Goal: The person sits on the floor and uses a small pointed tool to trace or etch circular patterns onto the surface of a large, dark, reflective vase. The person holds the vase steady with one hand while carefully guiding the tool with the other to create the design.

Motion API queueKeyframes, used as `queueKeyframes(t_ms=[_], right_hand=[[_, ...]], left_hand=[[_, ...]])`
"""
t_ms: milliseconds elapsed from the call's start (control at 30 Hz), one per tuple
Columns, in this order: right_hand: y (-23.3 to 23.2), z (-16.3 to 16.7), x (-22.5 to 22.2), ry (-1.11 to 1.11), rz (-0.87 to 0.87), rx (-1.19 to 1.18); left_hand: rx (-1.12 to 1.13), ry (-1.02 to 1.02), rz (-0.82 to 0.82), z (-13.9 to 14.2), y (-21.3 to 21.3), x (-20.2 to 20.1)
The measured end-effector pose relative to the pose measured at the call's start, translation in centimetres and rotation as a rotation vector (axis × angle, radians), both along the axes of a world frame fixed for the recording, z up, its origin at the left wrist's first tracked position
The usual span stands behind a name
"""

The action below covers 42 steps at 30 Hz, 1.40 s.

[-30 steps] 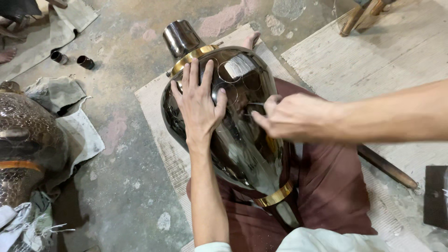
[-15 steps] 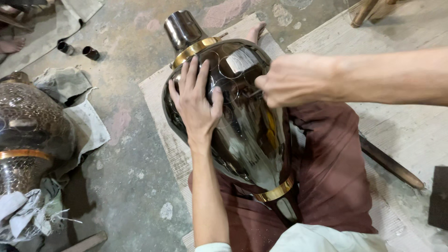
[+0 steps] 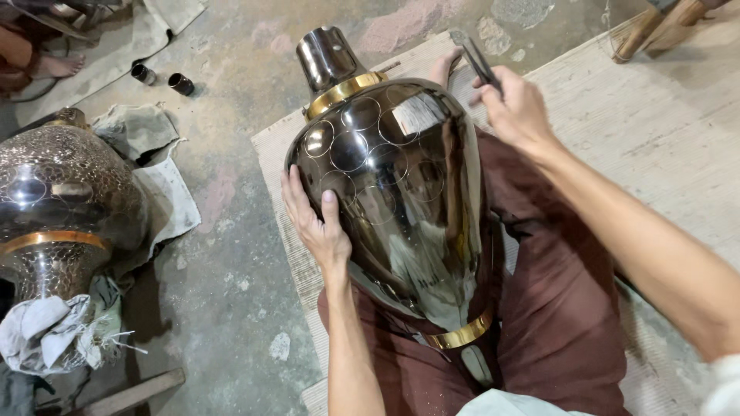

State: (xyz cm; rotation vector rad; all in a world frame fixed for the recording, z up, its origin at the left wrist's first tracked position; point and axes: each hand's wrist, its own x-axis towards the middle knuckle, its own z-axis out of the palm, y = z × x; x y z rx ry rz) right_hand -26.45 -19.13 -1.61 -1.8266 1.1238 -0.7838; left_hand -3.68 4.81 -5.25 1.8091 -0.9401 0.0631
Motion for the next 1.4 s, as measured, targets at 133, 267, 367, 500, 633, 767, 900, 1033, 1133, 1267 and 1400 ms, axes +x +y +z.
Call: queueKeyframes(t_ms=[133,267,367,500,633,767,900,1033,1133,1267,1400], right_hand=[[-2.5,-1.8,3.1,0.057,0.052,0.051],[-3.4,-1.3,4.8,-0.004,0.109,0.103],[-3.5,-0.9,4.6,0.060,0.034,-0.030],[-3.0,-0.3,4.0,0.135,-0.029,-0.103],[-2.3,-0.5,4.0,0.195,0.060,-0.411],[-1.3,-0.5,3.3,0.215,0.104,-0.295],[0.9,1.0,0.7,0.241,0.162,-0.286],[4.7,3.9,-3.5,0.189,0.264,-0.271],[7.8,6.5,-5.1,0.256,0.336,-0.234],[10.6,9.7,-5.4,0.415,0.375,-0.110],[11.8,10.9,-5.0,0.401,0.405,-0.235]], left_hand=[[-0.008,0.027,-0.009,-0.6,-0.3,0.4],[-0.017,0.043,-0.033,-1.4,-0.2,0.9],[-0.046,0.027,-0.076,-2.2,0.0,1.5],[-0.174,0.190,-0.203,-3.4,0.3,3.2],[-0.305,0.401,-0.331,-5.2,0.5,4.8],[-0.353,0.426,-0.335,-6.6,0.4,5.5],[-0.294,0.458,-0.239,-5.9,0.6,4.6],[-0.044,0.132,-0.002,-2.8,1.1,0.6],[0.052,-0.230,-0.025,0.4,0.4,-4.1],[0.264,-0.436,-0.114,4.1,-2.7,-8.3],[0.315,-0.422,-0.076,5.7,-4.2,-9.1]])
